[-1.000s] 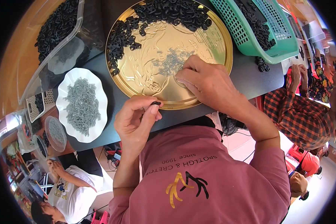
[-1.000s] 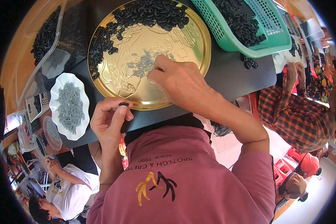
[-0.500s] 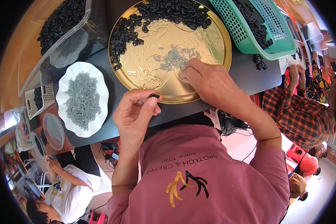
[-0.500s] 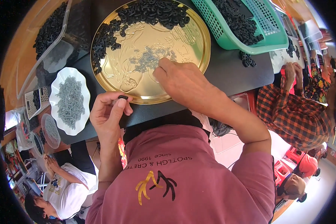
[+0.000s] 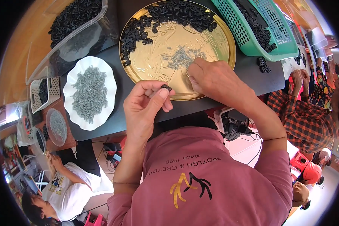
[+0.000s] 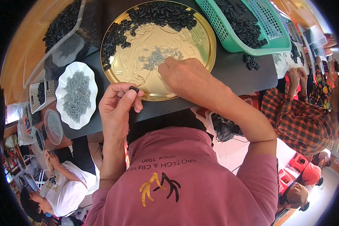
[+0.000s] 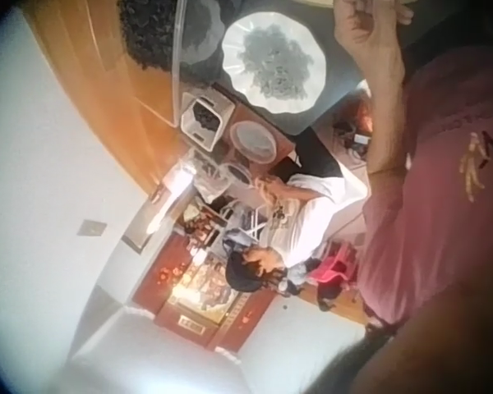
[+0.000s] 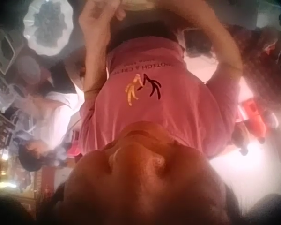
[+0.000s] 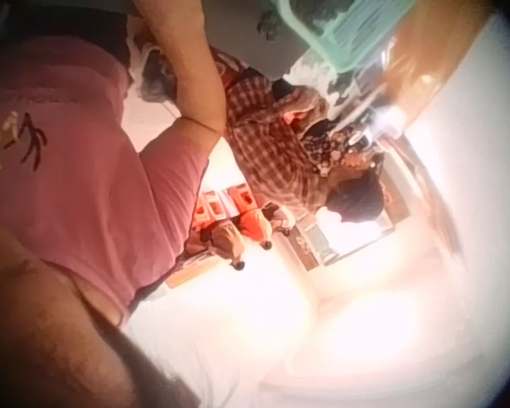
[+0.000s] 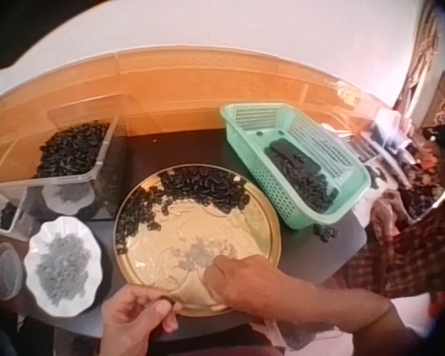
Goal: The person assembles small components by picking up black plastic pieces and metal pins from a tray and inserting the pins into the plastic pieces by hand.
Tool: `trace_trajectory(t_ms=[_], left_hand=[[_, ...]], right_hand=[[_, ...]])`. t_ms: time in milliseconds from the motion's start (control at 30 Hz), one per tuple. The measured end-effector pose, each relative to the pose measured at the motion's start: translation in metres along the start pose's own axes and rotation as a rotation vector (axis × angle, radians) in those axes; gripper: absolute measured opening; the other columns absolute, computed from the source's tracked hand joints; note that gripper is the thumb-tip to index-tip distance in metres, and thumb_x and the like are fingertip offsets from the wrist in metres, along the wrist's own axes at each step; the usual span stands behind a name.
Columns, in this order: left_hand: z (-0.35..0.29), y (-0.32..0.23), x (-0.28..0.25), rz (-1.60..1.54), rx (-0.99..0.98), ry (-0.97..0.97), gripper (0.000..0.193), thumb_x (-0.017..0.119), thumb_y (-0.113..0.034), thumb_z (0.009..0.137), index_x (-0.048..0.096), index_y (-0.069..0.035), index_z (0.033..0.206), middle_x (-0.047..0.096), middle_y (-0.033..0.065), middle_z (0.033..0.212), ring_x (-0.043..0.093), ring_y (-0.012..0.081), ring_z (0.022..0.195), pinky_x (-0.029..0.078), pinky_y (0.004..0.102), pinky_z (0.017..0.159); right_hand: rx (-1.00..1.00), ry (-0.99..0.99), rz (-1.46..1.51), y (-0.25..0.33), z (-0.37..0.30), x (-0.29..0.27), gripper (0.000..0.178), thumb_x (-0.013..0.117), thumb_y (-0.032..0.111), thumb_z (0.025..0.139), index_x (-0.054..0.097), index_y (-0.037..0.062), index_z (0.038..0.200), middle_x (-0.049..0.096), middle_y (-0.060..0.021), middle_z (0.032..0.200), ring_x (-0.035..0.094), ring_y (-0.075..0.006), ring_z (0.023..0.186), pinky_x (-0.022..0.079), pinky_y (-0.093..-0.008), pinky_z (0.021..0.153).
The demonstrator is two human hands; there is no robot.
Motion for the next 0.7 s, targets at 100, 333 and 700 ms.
trace_trajectory(t_ms=[100,333,700], left_hand=[[0.001,0.001,0.002,-0.019,-0.017,-0.005,0.016,0.060,-0.002,0.090,0.058,0.004,0.105,0.067,0.0141,0.089,0.059,0.0108,0.064,0.047,0.0225,0.060],[0.011,0.004,0.010,-0.080,-0.059,0.009,0.015,0.061,-0.004,0.090,0.059,0.003,0.104,0.068,0.0131,0.089,0.060,0.0112,0.064,0.048,0.0228,0.059],[0.016,0.003,0.017,-0.037,-0.025,0.024,0.014,0.063,-0.003,0.089,0.059,0.002,0.101,0.068,0.0100,0.086,0.061,0.0100,0.065,0.049,0.0216,0.059]], right_hand=[[0.089,-0.224,0.285,0.001,0.001,-0.001,0.007,0.057,0.004,0.082,0.058,0.0001,0.088,0.058,-0.0141,0.080,0.061,-0.0287,0.062,0.049,-0.0364,0.056],[0.521,-0.114,1.070,0.015,-0.001,-0.007,0.014,0.055,0.007,0.095,0.060,-0.0011,0.105,0.060,-0.0041,0.084,0.054,-0.0094,0.064,0.045,-0.0223,0.061],[0.579,-0.342,1.430,0.027,0.003,0.003,0.016,0.063,0.015,0.092,0.061,-0.0005,0.097,0.063,-0.0005,0.086,0.055,-0.0047,0.076,0.046,-0.0198,0.068]])
Point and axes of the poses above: each hand's wrist, its own z-axis towards the middle knuckle, its own x-axis out of the palm, y = z × x, the point moved 1 cm from there along z, towards the middle knuckle
